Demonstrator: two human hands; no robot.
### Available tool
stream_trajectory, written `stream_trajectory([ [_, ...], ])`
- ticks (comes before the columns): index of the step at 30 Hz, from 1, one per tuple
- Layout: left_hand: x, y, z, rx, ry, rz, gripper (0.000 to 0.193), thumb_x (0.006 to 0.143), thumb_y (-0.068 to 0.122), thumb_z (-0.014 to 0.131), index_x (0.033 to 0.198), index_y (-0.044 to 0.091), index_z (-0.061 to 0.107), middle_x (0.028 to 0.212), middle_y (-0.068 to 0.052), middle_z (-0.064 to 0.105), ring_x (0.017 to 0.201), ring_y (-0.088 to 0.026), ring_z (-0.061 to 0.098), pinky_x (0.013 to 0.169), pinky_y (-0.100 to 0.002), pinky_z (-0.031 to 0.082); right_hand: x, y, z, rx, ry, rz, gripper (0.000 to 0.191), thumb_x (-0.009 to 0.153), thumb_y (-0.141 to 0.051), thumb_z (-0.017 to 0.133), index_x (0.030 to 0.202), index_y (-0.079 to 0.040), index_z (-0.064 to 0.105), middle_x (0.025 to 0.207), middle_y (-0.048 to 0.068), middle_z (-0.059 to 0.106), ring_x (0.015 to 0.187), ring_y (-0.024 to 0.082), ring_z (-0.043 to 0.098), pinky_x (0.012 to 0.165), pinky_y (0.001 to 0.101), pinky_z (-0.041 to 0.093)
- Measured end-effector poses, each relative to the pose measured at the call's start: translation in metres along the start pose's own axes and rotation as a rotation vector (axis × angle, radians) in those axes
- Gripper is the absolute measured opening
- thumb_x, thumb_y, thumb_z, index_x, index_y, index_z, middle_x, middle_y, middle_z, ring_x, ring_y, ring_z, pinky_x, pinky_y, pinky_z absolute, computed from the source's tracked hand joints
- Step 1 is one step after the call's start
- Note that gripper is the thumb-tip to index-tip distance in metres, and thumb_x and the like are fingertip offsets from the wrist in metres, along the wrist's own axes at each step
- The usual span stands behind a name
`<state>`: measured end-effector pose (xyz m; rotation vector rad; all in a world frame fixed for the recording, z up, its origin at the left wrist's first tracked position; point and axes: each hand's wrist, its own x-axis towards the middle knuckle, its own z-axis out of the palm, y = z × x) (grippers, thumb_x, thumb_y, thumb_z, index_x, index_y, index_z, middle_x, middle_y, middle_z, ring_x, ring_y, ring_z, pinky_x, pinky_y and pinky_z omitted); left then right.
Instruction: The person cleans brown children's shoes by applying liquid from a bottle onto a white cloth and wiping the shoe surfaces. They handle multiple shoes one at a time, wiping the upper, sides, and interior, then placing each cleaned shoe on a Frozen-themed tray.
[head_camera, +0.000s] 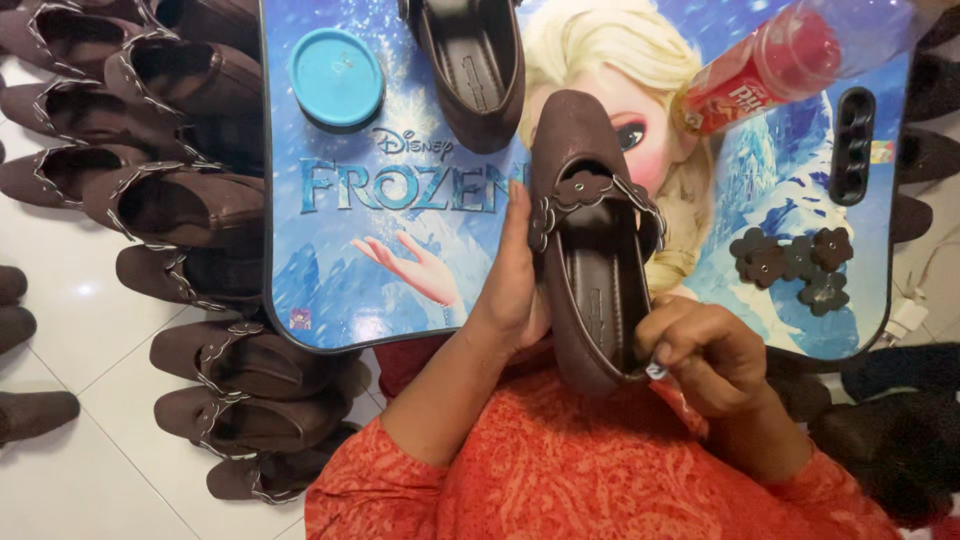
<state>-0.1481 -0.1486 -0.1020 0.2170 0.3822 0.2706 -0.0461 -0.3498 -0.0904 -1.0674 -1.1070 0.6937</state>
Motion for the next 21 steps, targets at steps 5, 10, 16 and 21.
stream_trajectory([
  [5, 0.011, -0.011, 0.008, -0.033, -0.124, -0.036, 0.074, 0.115, 0.066, 0.034, 0.138, 0.001, 0.061, 0.121, -0.015, 0.07, 0.103, -0.025, 0.068, 0.092, -0.041, 0.056, 0.006, -0.014, 0.01, -0.065, 0.133, 0.01, 0.006, 0.104, -0.001, 0.054, 0.109, -0.004, 0.056, 0.106, 0.014, 0.066, 0.076, 0.008, 0.053, 0.07, 0.0222, 0.045],
  [10, 0.023, -0.011, 0.012, -0.087, -0.01, -0.001, 0.077, 0.109, 0.067, 0.033, 0.133, -0.001, 0.062, 0.12, -0.015, 0.07, 0.103, -0.024, 0.071, 0.094, -0.038, 0.058, 0.003, -0.017, 0.027, -0.48, 0.479, -0.092, 0.007, 0.104, -0.001, 0.058, 0.108, -0.006, 0.055, 0.121, 0.011, 0.053, 0.087, 0.013, 0.059, 0.073, 0.0246, 0.052],
  [16, 0.026, -0.009, 0.009, -0.026, -0.051, 0.033, 0.077, 0.11, 0.066, 0.034, 0.131, -0.002, 0.064, 0.118, -0.016, 0.071, 0.1, -0.025, 0.07, 0.091, -0.039, 0.058, 0.012, -0.014, 0.014, -0.918, 0.009, -0.57, 0.027, 0.088, -0.008, 0.083, 0.106, -0.005, 0.063, 0.105, 0.008, 0.053, 0.082, 0.024, 0.061, 0.067, 0.0356, 0.052],
  [21, 0.013, 0.001, 0.002, 0.265, -0.055, 0.28, 0.055, 0.111, 0.043, 0.045, 0.148, 0.002, 0.045, 0.136, -0.014, 0.06, 0.12, -0.024, 0.062, 0.106, -0.039, 0.051, 0.004, -0.022, -0.005, -0.715, -0.346, -0.324, 0.032, 0.076, -0.006, 0.08, 0.105, 0.003, 0.07, 0.097, 0.01, 0.063, 0.08, 0.025, 0.067, 0.065, 0.0361, 0.054],
])
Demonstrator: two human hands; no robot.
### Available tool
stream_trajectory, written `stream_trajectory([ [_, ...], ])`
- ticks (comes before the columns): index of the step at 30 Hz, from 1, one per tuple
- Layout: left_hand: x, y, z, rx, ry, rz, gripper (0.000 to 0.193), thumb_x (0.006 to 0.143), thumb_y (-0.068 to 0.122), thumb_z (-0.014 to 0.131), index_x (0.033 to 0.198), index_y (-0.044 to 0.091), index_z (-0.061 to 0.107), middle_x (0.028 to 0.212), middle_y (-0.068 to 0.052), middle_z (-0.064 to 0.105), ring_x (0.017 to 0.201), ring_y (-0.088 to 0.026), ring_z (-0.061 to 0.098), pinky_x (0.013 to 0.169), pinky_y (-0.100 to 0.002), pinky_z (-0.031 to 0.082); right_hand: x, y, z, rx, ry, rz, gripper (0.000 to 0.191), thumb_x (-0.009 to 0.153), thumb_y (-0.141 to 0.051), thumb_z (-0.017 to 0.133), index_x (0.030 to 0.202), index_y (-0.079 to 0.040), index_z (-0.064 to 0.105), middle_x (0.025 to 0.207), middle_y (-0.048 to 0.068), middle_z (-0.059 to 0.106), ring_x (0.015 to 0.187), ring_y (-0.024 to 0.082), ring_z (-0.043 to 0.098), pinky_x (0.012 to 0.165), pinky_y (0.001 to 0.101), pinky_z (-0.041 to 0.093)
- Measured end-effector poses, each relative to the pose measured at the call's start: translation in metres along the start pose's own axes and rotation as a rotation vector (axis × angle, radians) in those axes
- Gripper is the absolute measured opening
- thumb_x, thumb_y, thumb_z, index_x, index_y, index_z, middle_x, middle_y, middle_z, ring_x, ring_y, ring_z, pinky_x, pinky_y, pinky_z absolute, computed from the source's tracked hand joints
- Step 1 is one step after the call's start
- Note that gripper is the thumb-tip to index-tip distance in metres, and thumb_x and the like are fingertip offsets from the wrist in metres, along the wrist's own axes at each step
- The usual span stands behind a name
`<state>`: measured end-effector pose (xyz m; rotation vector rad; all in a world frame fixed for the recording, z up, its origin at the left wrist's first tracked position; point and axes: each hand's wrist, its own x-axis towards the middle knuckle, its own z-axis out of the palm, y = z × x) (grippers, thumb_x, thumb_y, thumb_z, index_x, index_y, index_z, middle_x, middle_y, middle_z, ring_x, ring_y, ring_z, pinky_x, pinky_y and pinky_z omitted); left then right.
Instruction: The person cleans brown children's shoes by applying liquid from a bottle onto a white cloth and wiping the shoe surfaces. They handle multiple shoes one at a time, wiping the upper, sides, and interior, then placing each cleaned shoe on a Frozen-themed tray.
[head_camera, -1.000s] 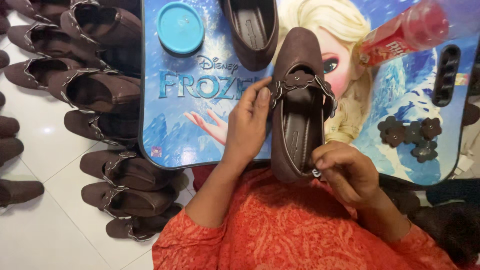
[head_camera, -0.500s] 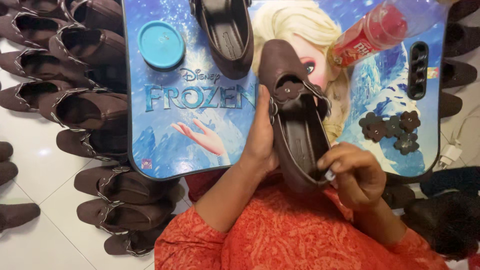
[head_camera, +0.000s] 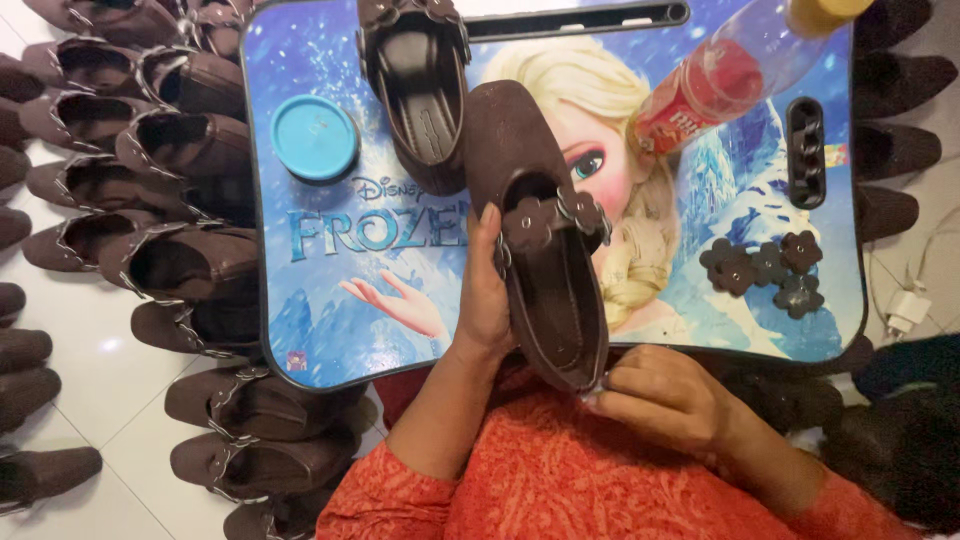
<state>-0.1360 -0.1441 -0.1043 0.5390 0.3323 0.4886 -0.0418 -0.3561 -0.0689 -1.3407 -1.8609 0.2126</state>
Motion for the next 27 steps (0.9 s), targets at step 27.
stream_trajectory([
  [27, -0.043, 0.012, -0.003, 0.366, -0.409, 0.129, 0.083, 0.093, 0.041, 0.076, 0.155, -0.004, 0.043, 0.147, -0.02, 0.06, 0.136, -0.028, 0.061, 0.118, -0.045, 0.048, 0.118, -0.025, -0.067, -0.299, 0.595, 0.486, 0.017, 0.092, 0.008, 0.071, 0.106, -0.001, 0.07, 0.101, 0.012, 0.068, 0.092, 0.02, 0.069, 0.081, 0.0294, 0.057],
])
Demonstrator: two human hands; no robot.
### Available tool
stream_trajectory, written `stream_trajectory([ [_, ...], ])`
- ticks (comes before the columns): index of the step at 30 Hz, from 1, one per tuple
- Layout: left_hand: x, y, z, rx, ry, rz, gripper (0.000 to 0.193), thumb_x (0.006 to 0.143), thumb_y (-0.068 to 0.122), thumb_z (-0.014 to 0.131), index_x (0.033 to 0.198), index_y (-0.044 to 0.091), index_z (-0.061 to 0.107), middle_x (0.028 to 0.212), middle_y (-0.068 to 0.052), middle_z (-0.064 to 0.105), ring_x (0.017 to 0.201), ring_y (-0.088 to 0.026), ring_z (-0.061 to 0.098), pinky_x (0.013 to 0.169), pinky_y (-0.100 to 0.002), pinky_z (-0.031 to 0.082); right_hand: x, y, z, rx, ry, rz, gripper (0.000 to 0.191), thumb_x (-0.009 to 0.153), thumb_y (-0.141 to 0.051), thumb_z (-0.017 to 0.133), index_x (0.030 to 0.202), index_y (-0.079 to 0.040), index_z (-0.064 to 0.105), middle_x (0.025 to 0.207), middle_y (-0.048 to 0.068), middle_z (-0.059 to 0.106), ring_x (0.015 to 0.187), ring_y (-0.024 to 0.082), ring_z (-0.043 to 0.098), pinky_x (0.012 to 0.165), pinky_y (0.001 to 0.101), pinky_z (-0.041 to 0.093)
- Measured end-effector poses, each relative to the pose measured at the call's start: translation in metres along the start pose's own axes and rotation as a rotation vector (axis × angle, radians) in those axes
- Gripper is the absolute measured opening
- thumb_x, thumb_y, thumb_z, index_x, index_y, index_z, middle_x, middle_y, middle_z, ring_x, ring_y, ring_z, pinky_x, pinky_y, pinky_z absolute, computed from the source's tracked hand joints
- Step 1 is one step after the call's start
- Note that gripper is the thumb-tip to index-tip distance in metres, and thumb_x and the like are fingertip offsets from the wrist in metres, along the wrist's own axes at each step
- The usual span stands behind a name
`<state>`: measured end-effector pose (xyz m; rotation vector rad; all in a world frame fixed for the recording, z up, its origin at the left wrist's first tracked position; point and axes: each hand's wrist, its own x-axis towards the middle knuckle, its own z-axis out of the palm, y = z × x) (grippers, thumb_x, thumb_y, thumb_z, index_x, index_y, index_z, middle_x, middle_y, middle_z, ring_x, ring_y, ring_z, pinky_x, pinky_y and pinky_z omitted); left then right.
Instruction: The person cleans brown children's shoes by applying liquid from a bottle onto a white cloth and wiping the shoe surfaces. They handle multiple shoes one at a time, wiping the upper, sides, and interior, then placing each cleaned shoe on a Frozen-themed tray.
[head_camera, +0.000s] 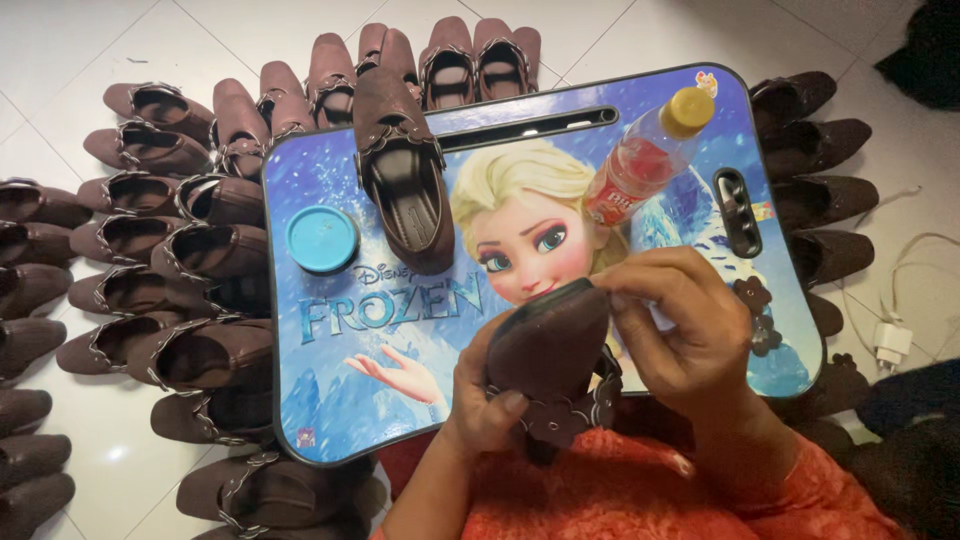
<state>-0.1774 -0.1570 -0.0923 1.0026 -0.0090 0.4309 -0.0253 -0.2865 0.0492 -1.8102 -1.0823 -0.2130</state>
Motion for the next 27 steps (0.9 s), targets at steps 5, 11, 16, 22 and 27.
stream_trajectory([
  [5, 0.021, -0.027, -0.02, -0.764, 0.213, -0.405, 0.078, 0.095, 0.044, 0.071, 0.15, -0.003, 0.045, 0.143, -0.022, 0.059, 0.128, -0.033, 0.062, 0.109, -0.048, 0.049, -0.009, 0.001, 0.006, 0.118, 0.126, -0.036, 0.015, 0.098, 0.007, 0.07, 0.109, -0.003, 0.066, 0.107, 0.011, 0.066, 0.098, 0.018, 0.07, 0.083, 0.0276, 0.06],
  [11, 0.013, -0.076, -0.039, -0.966, 0.198, -0.591, 0.072, 0.095, 0.046, 0.068, 0.145, -0.002, 0.048, 0.136, -0.021, 0.061, 0.12, -0.033, 0.064, 0.101, -0.047, 0.051, 0.0, 0.032, 0.04, 0.235, -0.012, 0.06, 0.018, 0.102, 0.008, 0.072, 0.118, 0.0, 0.071, 0.115, 0.01, 0.066, 0.09, 0.013, 0.065, 0.077, 0.0242, 0.053],
  [16, 0.01, -0.091, -0.043, -1.009, 0.212, -0.597, 0.067, 0.096, 0.048, 0.065, 0.141, -0.001, 0.05, 0.131, -0.02, 0.062, 0.113, -0.033, 0.065, 0.094, -0.047, 0.052, -0.002, 0.042, 0.05, 0.271, -0.077, 0.012, 0.017, 0.101, 0.008, 0.071, 0.116, 0.0, 0.07, 0.111, 0.009, 0.065, 0.093, 0.014, 0.065, 0.075, 0.0235, 0.055],
  [22, 0.01, -0.098, -0.041, -1.042, 0.238, -0.603, 0.063, 0.097, 0.05, 0.062, 0.135, 0.001, 0.053, 0.124, -0.019, 0.064, 0.105, -0.032, 0.067, 0.085, -0.046, 0.054, -0.014, 0.042, 0.046, 0.125, -0.132, -0.123, 0.018, 0.095, 0.009, 0.074, 0.109, -0.001, 0.07, 0.102, 0.011, 0.067, 0.089, 0.019, 0.067, 0.078, 0.0287, 0.055],
  [27, 0.018, -0.103, -0.044, -1.07, 0.268, -0.567, 0.059, 0.098, 0.051, 0.059, 0.131, 0.002, 0.056, 0.118, -0.019, 0.065, 0.099, -0.032, 0.069, 0.078, -0.046, 0.056, -0.033, 0.045, 0.031, 0.119, -0.245, -0.047, 0.019, 0.092, 0.007, 0.075, 0.108, -0.001, 0.071, 0.102, 0.012, 0.069, 0.088, 0.018, 0.069, 0.077, 0.0281, 0.056],
])
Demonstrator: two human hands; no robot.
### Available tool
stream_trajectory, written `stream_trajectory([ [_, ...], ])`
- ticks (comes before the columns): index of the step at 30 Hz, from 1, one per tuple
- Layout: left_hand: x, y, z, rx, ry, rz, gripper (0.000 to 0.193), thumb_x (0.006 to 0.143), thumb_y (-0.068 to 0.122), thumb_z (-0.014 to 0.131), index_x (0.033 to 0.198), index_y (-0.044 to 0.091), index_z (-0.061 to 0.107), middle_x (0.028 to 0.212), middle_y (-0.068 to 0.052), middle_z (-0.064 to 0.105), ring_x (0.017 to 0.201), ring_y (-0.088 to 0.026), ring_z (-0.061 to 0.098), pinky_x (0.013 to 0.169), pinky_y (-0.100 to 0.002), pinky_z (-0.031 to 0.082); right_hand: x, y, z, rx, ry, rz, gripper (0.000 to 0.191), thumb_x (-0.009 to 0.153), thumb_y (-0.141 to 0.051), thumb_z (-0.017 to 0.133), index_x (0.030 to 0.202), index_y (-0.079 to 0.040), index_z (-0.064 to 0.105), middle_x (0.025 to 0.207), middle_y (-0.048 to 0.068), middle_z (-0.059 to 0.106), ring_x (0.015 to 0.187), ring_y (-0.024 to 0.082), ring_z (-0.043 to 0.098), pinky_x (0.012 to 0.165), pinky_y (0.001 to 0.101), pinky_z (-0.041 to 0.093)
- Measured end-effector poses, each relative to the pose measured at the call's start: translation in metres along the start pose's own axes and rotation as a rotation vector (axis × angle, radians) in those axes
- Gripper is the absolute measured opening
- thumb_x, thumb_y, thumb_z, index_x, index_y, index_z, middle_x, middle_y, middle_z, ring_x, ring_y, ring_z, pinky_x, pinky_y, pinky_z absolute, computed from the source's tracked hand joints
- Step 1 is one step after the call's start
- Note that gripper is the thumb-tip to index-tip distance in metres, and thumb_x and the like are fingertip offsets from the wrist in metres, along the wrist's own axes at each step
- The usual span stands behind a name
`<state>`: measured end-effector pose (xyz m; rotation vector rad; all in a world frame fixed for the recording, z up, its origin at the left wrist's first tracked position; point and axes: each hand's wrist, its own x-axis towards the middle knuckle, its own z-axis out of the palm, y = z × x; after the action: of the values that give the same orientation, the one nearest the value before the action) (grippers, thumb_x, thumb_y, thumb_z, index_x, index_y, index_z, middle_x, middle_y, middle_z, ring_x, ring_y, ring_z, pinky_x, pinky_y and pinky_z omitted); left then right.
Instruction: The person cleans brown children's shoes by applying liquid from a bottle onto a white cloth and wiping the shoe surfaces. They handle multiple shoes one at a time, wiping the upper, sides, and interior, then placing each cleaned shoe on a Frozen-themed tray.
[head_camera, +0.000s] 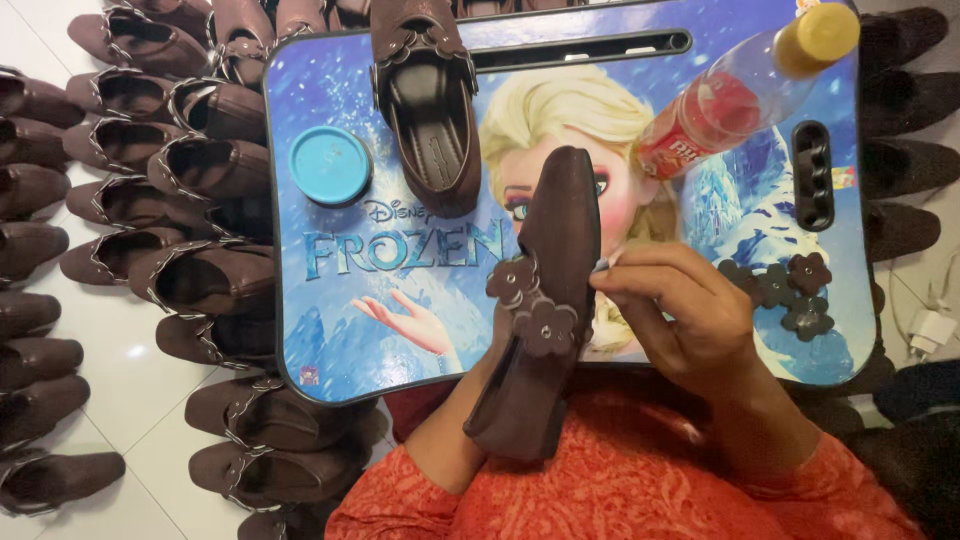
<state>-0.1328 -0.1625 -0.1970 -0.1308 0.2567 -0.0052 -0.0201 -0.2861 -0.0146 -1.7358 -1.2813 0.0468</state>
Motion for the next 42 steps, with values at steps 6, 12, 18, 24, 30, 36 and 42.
stream_trajectory([
  [6, 0.011, 0.009, -0.003, -0.022, 0.013, 0.056, 0.057, 0.099, 0.053, 0.055, 0.125, 0.003, 0.059, 0.112, -0.018, 0.067, 0.091, -0.031, 0.071, 0.07, -0.045, 0.058, -0.025, -0.003, 0.01, 0.152, 0.011, 0.175, 0.022, 0.091, 0.008, 0.072, 0.111, 0.0, 0.07, 0.103, 0.013, 0.07, 0.086, 0.017, 0.069, 0.074, 0.026, 0.056],
  [12, 0.004, 0.007, 0.002, -0.008, 0.037, 0.15, 0.058, 0.1, 0.055, 0.051, 0.122, 0.002, 0.06, 0.109, -0.019, 0.068, 0.089, -0.032, 0.072, 0.067, -0.046, 0.059, -0.039, -0.01, 0.023, 0.183, -0.142, -0.09, 0.029, 0.083, 0.008, 0.073, 0.11, 0.0, 0.069, 0.1, 0.012, 0.068, 0.089, 0.026, 0.071, 0.077, 0.0328, 0.057],
  [18, -0.009, -0.001, 0.036, -0.132, -0.47, 0.193, 0.047, 0.12, 0.04, 0.042, 0.129, -0.003, 0.058, 0.118, -0.017, 0.067, 0.108, -0.029, 0.065, 0.093, -0.04, 0.053, -0.032, -0.011, -0.001, 0.093, -0.28, -0.243, 0.031, 0.075, 0.001, 0.08, 0.105, -0.001, 0.07, 0.095, 0.012, 0.068, 0.083, 0.026, 0.07, 0.071, 0.0347, 0.056],
  [24, -0.039, 0.031, 0.082, 1.422, 0.307, 0.827, 0.05, 0.116, 0.03, 0.041, 0.149, -0.008, 0.047, 0.138, -0.019, 0.058, 0.128, -0.028, 0.054, 0.112, -0.038, 0.043, -0.046, -0.006, -0.004, 0.077, -0.122, -0.026, 0.029, 0.085, 0.006, 0.077, 0.111, -0.002, 0.067, 0.099, 0.012, 0.068, 0.089, 0.023, 0.071, 0.076, 0.0319, 0.058],
  [30, -0.056, 0.022, 0.123, 1.518, 0.313, 0.786, 0.059, 0.115, 0.027, 0.04, 0.163, -0.001, 0.018, 0.161, -0.026, 0.041, 0.149, -0.029, 0.042, 0.121, -0.033, 0.034, -0.055, 0.002, 0.025, 0.07, -0.27, 0.058, 0.036, 0.084, 0.006, 0.074, 0.119, 0.0, 0.069, 0.103, 0.012, 0.068, 0.087, 0.024, 0.07, 0.074, 0.0308, 0.056],
  [36, -0.074, 0.005, 0.107, 0.997, -0.043, 0.679, 0.081, 0.11, 0.004, 0.038, 0.168, 0.017, -0.017, 0.176, -0.023, 0.018, 0.165, -0.029, 0.022, 0.134, -0.038, 0.02, -0.058, 0.018, 0.028, 0.005, -0.264, 0.265, 0.027, 0.086, 0.008, 0.068, 0.112, 0.001, 0.068, 0.106, 0.013, 0.066, 0.09, 0.024, 0.069, 0.077, 0.0302, 0.055],
  [42, -0.076, 0.006, 0.078, 0.874, 0.046, 0.671, 0.096, 0.098, -0.015, 0.046, 0.169, 0.022, -0.007, 0.173, -0.02, 0.025, 0.162, -0.031, 0.025, 0.128, -0.04, 0.025, -0.063, 0.022, 0.031, 0.063, -0.246, 0.317, 0.026, 0.087, 0.01, 0.067, 0.112, 0.002, 0.069, 0.104, 0.012, 0.066, 0.089, 0.022, 0.068, 0.077, 0.0291, 0.054],
])
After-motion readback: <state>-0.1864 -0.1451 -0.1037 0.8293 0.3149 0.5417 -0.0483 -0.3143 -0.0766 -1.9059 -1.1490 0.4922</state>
